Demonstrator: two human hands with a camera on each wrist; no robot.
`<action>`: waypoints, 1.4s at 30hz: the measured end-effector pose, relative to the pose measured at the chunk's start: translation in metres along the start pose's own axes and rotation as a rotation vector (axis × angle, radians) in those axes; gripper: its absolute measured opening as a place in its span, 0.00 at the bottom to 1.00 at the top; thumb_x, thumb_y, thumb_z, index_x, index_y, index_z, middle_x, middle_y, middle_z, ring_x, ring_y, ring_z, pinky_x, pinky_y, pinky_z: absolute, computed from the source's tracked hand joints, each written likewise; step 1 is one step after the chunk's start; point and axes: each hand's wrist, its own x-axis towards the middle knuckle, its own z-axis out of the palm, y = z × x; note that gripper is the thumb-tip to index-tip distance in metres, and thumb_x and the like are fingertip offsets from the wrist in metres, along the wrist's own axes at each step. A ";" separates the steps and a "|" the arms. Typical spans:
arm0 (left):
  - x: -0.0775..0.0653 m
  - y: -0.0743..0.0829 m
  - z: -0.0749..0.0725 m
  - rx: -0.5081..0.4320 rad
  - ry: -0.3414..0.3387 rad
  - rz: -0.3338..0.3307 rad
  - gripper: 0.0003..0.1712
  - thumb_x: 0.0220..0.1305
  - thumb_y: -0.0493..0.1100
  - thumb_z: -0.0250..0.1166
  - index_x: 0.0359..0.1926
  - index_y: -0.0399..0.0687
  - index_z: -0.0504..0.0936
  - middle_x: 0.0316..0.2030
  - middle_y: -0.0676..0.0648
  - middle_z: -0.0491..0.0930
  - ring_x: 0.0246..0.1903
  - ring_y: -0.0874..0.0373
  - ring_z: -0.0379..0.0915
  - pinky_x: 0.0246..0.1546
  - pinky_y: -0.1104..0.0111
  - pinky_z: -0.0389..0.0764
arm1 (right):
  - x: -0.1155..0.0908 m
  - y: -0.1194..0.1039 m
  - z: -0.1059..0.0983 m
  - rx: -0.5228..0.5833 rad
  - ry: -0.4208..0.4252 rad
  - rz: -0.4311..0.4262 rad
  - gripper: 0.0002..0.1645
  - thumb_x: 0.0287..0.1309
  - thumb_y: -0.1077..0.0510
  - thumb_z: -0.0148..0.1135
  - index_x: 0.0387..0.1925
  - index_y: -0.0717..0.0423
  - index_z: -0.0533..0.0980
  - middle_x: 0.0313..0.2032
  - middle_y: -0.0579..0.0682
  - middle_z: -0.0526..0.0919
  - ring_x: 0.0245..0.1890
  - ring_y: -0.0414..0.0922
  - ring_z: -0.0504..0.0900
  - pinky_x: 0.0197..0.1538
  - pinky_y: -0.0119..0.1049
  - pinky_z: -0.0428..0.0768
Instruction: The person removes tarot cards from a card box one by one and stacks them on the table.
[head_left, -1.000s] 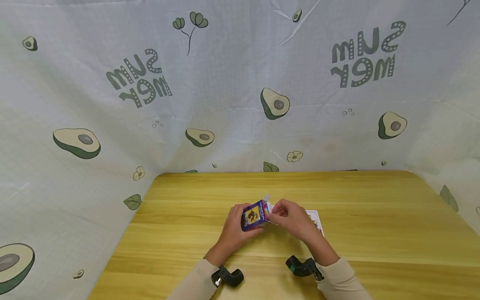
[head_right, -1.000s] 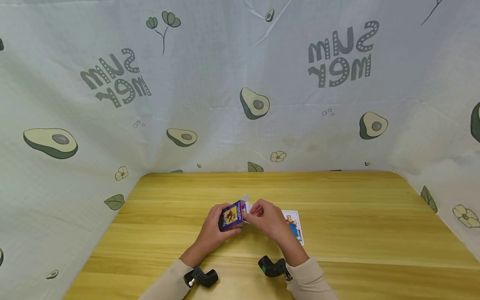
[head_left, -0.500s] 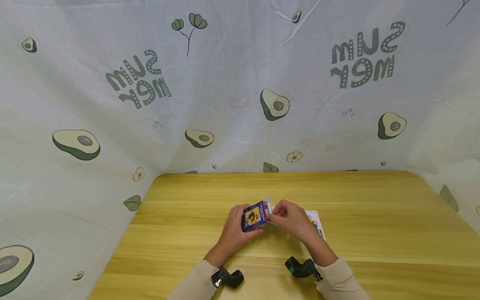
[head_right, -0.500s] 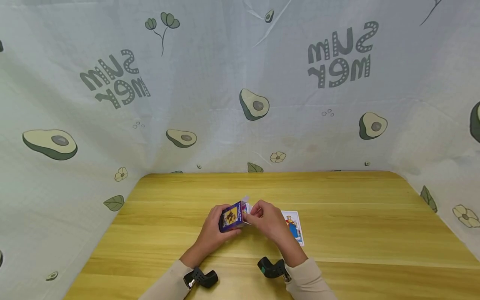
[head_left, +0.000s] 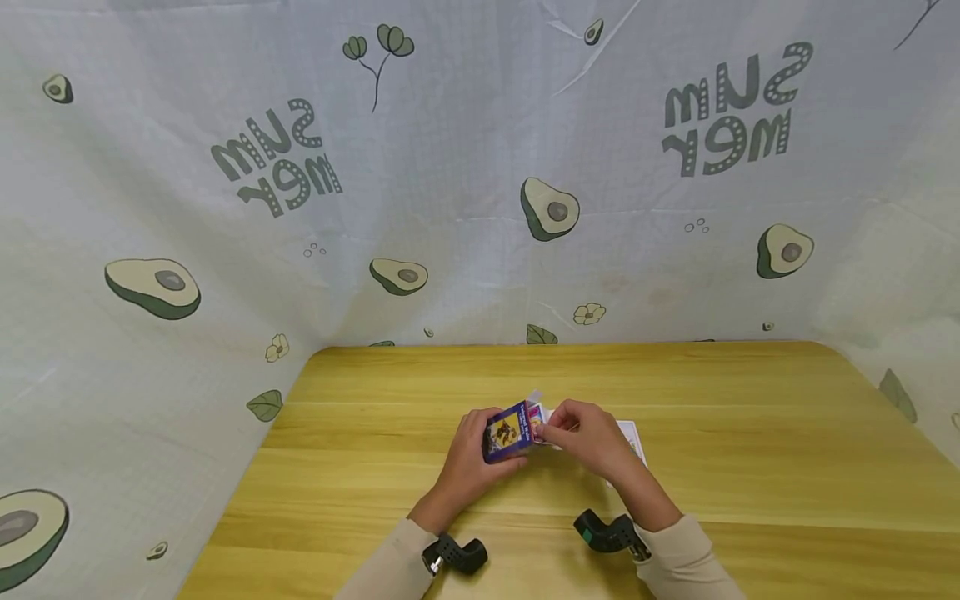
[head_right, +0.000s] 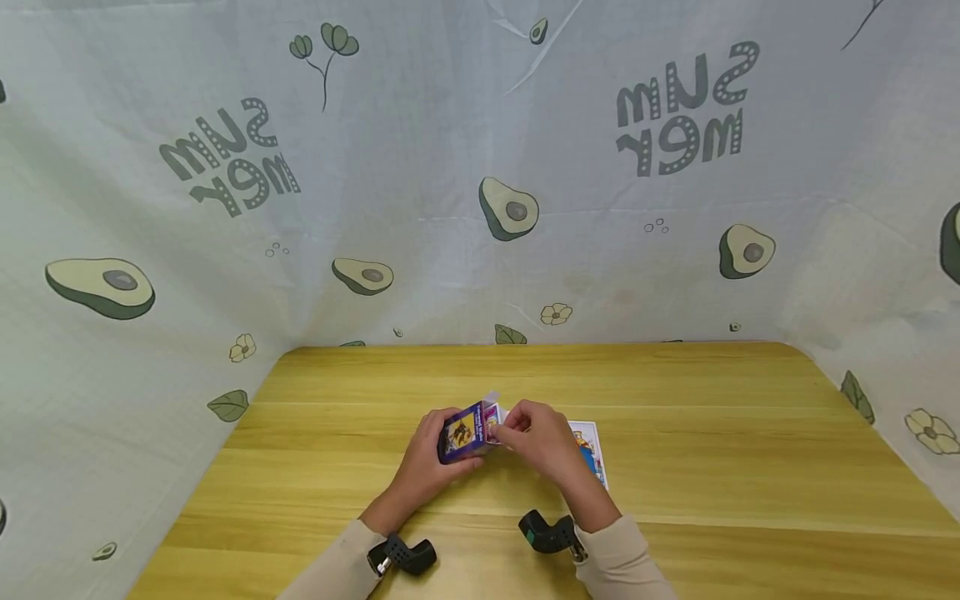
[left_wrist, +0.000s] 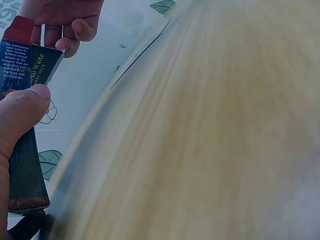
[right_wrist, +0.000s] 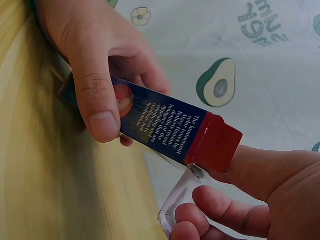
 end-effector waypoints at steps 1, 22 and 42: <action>0.000 0.000 0.000 0.000 0.001 0.002 0.41 0.51 0.58 0.74 0.62 0.51 0.67 0.51 0.54 0.70 0.46 0.61 0.63 0.47 0.66 0.71 | 0.000 0.000 -0.001 -0.001 0.001 -0.001 0.14 0.54 0.49 0.70 0.28 0.55 0.76 0.27 0.48 0.78 0.28 0.44 0.73 0.30 0.37 0.71; 0.002 0.002 -0.002 -0.006 -0.006 0.000 0.42 0.51 0.60 0.73 0.62 0.52 0.67 0.51 0.54 0.70 0.47 0.61 0.64 0.48 0.65 0.71 | -0.002 -0.001 -0.009 0.017 -0.006 -0.010 0.11 0.58 0.52 0.67 0.30 0.57 0.80 0.28 0.48 0.78 0.28 0.45 0.71 0.30 0.37 0.71; -0.003 0.002 -0.002 -0.005 -0.009 -0.014 0.42 0.51 0.59 0.74 0.62 0.52 0.67 0.51 0.54 0.70 0.47 0.61 0.64 0.49 0.65 0.71 | -0.003 0.001 -0.016 0.048 -0.007 0.004 0.09 0.59 0.55 0.65 0.33 0.57 0.79 0.28 0.49 0.79 0.29 0.46 0.73 0.32 0.37 0.75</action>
